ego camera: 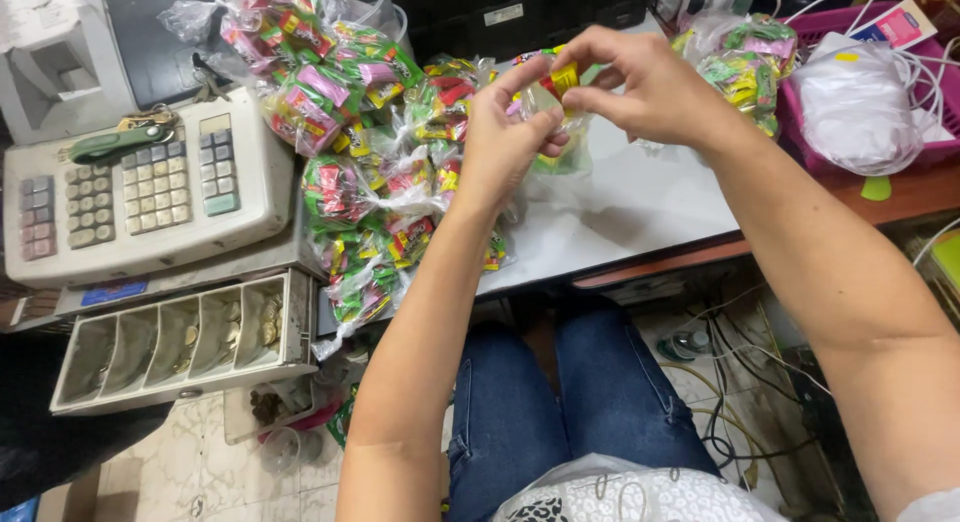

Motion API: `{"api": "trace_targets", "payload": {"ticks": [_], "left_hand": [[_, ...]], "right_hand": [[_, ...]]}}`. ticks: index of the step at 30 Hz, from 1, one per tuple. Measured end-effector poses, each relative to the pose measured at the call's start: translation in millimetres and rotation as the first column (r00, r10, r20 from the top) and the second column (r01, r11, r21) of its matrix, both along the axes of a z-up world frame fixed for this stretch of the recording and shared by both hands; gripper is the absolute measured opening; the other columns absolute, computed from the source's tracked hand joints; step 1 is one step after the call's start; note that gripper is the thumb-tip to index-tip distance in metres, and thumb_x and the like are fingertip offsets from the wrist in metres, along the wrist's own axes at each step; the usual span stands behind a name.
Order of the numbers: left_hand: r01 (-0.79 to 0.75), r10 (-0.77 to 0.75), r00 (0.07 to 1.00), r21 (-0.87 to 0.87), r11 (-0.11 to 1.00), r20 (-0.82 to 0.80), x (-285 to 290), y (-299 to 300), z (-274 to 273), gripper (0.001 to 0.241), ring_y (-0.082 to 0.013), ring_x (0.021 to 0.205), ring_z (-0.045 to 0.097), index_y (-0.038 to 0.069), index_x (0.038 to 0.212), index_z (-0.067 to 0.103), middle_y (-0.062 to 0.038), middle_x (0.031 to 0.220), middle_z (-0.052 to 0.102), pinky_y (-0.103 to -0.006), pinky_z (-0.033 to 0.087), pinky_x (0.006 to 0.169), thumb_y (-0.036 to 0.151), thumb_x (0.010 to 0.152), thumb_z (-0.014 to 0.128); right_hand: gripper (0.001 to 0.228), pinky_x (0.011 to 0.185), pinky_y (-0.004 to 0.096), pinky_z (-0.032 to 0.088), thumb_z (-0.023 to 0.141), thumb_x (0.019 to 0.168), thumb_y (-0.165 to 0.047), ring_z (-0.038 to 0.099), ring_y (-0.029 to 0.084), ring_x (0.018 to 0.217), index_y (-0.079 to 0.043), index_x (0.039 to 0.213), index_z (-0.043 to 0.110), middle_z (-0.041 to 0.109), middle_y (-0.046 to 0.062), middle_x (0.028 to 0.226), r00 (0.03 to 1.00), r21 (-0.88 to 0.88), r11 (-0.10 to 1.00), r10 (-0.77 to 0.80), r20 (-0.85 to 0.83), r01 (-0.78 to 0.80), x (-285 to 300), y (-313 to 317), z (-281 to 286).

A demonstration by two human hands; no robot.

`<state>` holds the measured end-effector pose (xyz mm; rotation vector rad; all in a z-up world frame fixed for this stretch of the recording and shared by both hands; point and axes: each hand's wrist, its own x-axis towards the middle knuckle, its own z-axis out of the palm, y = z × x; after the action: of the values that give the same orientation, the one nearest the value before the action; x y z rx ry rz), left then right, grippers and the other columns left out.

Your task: Bagging small individually wrapped candies into clear plastic bags at a checkout counter

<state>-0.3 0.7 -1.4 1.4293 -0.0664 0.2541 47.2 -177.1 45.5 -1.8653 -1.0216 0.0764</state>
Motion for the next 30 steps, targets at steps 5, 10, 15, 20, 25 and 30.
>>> {"api": "trace_targets", "payload": {"ticks": [5, 10, 15, 20, 25, 30], "left_hand": [[0.012, -0.01, 0.997, -0.028, 1.0, 0.073, 23.8, 3.7, -33.3, 0.059, -0.0192, 0.057, 0.071, -0.001, 0.139, 0.056, -0.021, 0.118, 0.071, -0.0279, 0.062, 0.046, -0.002, 0.083, 0.073], [-0.043, 0.043, 0.999, 0.008, 0.999, -0.006, 21.7, -4.4, -34.3, 0.06, -0.0206, 0.049, 0.069, 0.003, 0.141, 0.056, -0.021, 0.072, 0.072, -0.0284, 0.055, 0.04, -0.005, 0.082, 0.063], [-0.003, 0.006, 0.999, -0.057, 0.998, 0.054, 5.5, -2.4, -17.4, 0.065, -0.0324, 0.053, 0.072, 0.003, 0.146, 0.051, -0.03, 0.064, 0.068, -0.0336, 0.062, 0.047, -0.006, 0.083, 0.065], [-0.006, 0.01, 0.998, -0.074, 0.997, 0.063, 14.3, -0.4, -21.8, 0.062, -0.0306, 0.055, 0.073, 0.006, 0.143, 0.056, -0.032, 0.067, 0.069, -0.0326, 0.063, 0.052, -0.005, 0.083, 0.066], [0.015, -0.009, 0.997, -0.083, 0.996, 0.077, 13.7, -8.2, -18.5, 0.062, -0.0293, 0.053, 0.072, 0.006, 0.143, 0.056, -0.031, 0.065, 0.068, -0.0313, 0.062, 0.05, -0.005, 0.083, 0.067], [0.041, -0.04, 0.998, 0.01, 0.999, -0.046, 5.1, 0.3, -15.8, 0.06, -0.0218, 0.059, 0.071, -0.005, 0.142, 0.056, -0.022, 0.091, 0.073, -0.0273, 0.058, 0.051, -0.004, 0.083, 0.062]], "right_hand": [[0.037, 0.078, 0.036, 0.048, 0.071, 0.098, -0.014, 0.067, 0.025, 0.083, -0.006, 0.134, 0.066, 0.074, 0.011, 0.12, 0.846, -0.206, 0.979, 0.105, 0.523, 0.006, 17.5, 2.1, -7.4], [0.021, 0.074, 0.031, 0.051, 0.064, 0.105, 0.003, 0.065, 0.02, 0.081, 0.002, 0.125, 0.07, 0.073, 0.012, 0.114, 0.881, 0.084, 0.984, -0.176, 0.44, 0.155, 55.3, 4.2, -42.9], [0.03, 0.071, 0.062, 0.055, 0.072, 0.078, -0.012, 0.073, 0.052, 0.085, 0.009, 0.098, 0.078, 0.073, 0.035, 0.082, 0.914, -0.48, 0.799, -0.204, 0.352, 0.363, 118.5, 32.5, -165.6], [0.026, 0.077, 0.047, 0.064, 0.067, 0.085, -0.02, 0.077, 0.04, 0.079, 0.002, 0.088, 0.079, 0.071, 0.025, 0.084, 0.769, -0.529, 0.705, -0.035, 0.639, 0.472, 73.6, 31.9, -167.1], [0.025, 0.08, 0.053, 0.059, 0.061, 0.087, -0.019, 0.071, 0.047, 0.09, -0.002, 0.102, 0.072, 0.069, 0.027, 0.097, 0.826, -0.552, 0.696, -0.107, 0.553, 0.46, 94.8, 23.5, -168.7], [0.033, 0.085, 0.061, 0.052, 0.053, 0.09, -0.019, 0.064, 0.056, 0.103, -0.007, 0.119, 0.063, 0.068, 0.031, 0.114, 0.881, -0.587, 0.677, -0.214, 0.421, 0.445, 131.3, -0.9, -184.8]]}}
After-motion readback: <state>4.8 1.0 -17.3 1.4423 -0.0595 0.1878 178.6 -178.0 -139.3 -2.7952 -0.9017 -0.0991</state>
